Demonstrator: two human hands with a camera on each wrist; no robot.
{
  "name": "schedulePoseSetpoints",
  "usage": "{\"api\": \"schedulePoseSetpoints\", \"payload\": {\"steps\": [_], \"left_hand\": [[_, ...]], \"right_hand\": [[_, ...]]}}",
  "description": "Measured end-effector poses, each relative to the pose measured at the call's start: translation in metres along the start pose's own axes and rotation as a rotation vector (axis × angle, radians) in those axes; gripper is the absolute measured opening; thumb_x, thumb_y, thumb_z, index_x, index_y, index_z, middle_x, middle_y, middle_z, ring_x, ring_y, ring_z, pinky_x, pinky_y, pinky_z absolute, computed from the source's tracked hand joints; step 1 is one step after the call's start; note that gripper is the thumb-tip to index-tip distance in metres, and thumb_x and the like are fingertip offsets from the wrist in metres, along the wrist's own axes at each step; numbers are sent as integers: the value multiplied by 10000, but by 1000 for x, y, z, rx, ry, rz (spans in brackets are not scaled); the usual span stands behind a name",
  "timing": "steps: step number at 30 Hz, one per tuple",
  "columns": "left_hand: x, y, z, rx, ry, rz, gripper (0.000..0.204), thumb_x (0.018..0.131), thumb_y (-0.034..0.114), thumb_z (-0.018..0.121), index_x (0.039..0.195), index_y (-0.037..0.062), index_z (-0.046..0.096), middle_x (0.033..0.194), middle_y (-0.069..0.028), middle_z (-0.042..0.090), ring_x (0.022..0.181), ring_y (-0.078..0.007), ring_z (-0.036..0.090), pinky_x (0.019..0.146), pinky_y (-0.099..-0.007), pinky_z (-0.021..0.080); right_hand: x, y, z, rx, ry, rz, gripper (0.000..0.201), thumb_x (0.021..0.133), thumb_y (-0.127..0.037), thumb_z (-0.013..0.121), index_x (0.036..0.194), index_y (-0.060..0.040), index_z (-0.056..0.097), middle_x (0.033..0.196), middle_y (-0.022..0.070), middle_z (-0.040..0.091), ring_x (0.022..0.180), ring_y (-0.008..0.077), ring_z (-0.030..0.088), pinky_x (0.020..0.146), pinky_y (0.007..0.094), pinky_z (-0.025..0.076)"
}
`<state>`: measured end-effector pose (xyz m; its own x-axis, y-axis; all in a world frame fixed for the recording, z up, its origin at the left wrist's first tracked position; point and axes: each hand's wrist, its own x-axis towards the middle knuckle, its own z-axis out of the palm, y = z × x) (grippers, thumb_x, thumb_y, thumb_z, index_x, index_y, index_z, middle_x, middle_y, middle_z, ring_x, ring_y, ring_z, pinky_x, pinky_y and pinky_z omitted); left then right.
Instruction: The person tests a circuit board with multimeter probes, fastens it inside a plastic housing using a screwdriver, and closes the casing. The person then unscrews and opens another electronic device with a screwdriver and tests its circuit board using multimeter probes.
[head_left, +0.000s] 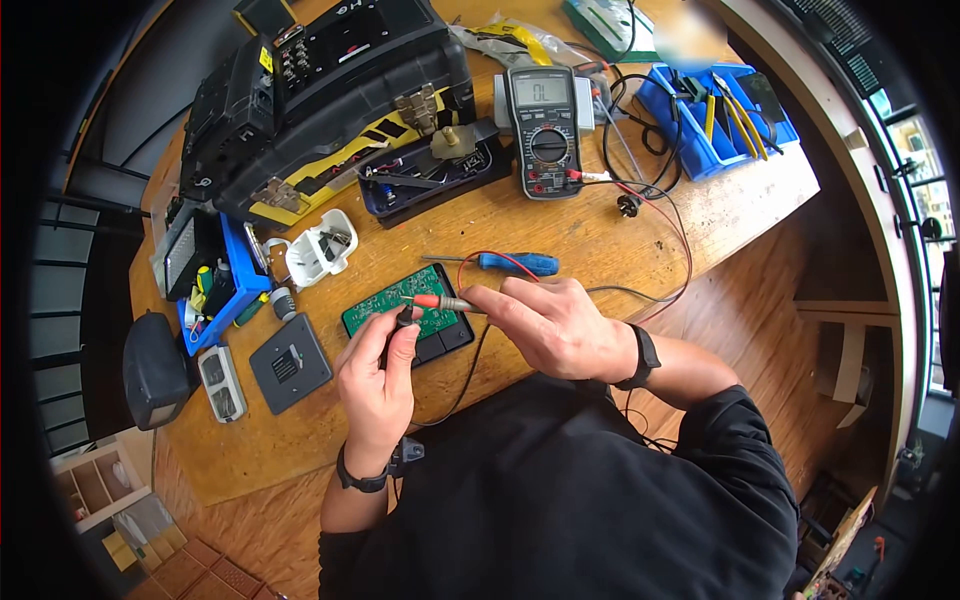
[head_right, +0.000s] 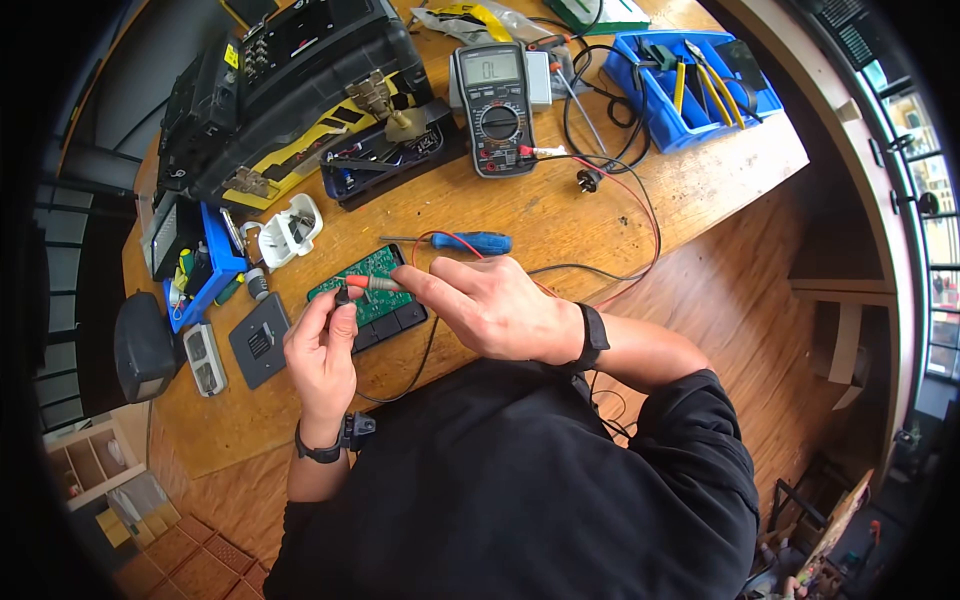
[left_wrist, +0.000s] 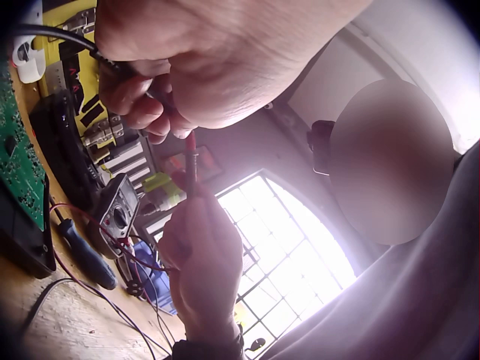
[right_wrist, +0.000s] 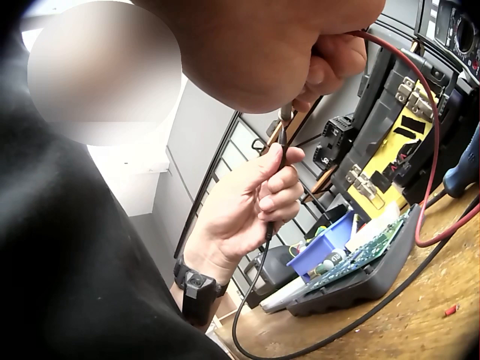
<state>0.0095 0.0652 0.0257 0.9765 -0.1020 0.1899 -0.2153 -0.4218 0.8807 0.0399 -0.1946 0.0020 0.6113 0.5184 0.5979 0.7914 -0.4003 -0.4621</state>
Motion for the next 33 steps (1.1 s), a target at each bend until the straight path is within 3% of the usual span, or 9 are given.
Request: {"api": "schedulePoseSetpoints", "payload": {"steps": [1, 11, 13, 16, 18, 19, 20, 23, 33], "left_hand": [[0, 1, 0, 5, -2, -20, 189, 1101, 101, 723, 1229, -34, 756, 960, -66, 703, 819, -143, 630, 732, -290, 506], [-3, -6, 0, 7, 14, -16, 178, 1095, 100, 731, 1198, -44, 748, 950, -68, 708, 821, -144, 636, 732, -287, 507], [-6, -9, -3, 16, 27, 22, 170, 1079, 93, 753, 1167, -51, 742, 933, -62, 702, 797, -129, 625, 695, -280, 494], [-10, -11, -6, 18, 11, 49, 156, 1060, 79, 771, 1135, -53, 737, 927, -61, 706, 769, -118, 616, 661, -270, 484], [-13, -15, -6, 36, 10, 70, 142, 1047, 67, 782, 1118, -48, 736, 920, -60, 705, 745, -110, 606, 639, -257, 471], [-14, -15, -6, 41, 15, 73, 140, 1046, 64, 782, 1117, -47, 736, 919, -59, 705, 747, -109, 607, 641, -257, 471], [-16, -16, -7, 46, 19, 72, 138, 1045, 62, 783, 1117, -47, 737, 919, -59, 705, 749, -109, 607, 644, -257, 471], [-19, -16, -10, 49, 28, 71, 138, 1044, 62, 783, 1114, -47, 736, 921, -59, 711, 737, -106, 606, 630, -255, 467], [-19, -21, -8, 41, 20, 56, 149, 1045, 65, 783, 1122, -52, 732, 941, -65, 724, 745, -102, 621, 629, -249, 477]], "right_hand": [[-1, 0, 0, -5, -10, 5, 564, 916, 8, 718, 1471, 56, 624, 845, 62, 556, 620, 228, 613, 535, 385, 509], [4, 3, -4, -24, 14, 8, 458, 951, -40, 750, 1395, 25, 657, 827, 62, 594, 616, 241, 640, 516, 396, 509], [12, 13, -10, -9, 126, 113, 418, 917, -34, 816, 1317, -12, 695, 857, 94, 679, 667, 288, 696, 560, 426, 534], [15, 56, -17, -295, 40, 312, 318, 947, -101, 805, 1248, -68, 708, 929, 103, 736, 755, 303, 738, 611, 421, 558], [23, 87, -21, -538, -17, 265, 286, 959, -108, 779, 1233, -71, 707, 1030, 101, 746, 921, 281, 751, 691, 402, 571], [29, 91, -23, -598, -123, 370, 337, 944, -109, 752, 1273, -51, 706, 1249, 133, 733, 1160, 299, 704, 888, 409, 572], [32, 97, -22, -600, -122, 369, 337, 944, -109, 752, 1273, -51, 706, 1249, 133, 733, 1160, 299, 704, 888, 409, 572], [36, 115, -17, -735, 9, 192, 451, 927, -129, 712, 1352, 14, 672, 1519, 198, 632, 1367, 363, 596, 1152, 468, 464], [39, 123, -16, -737, 46, 137, 337, 958, -99, 649, 1265, 41, 662, 1423, 251, 669, 1311, 380, 631, 1166, 490, 453]]}}
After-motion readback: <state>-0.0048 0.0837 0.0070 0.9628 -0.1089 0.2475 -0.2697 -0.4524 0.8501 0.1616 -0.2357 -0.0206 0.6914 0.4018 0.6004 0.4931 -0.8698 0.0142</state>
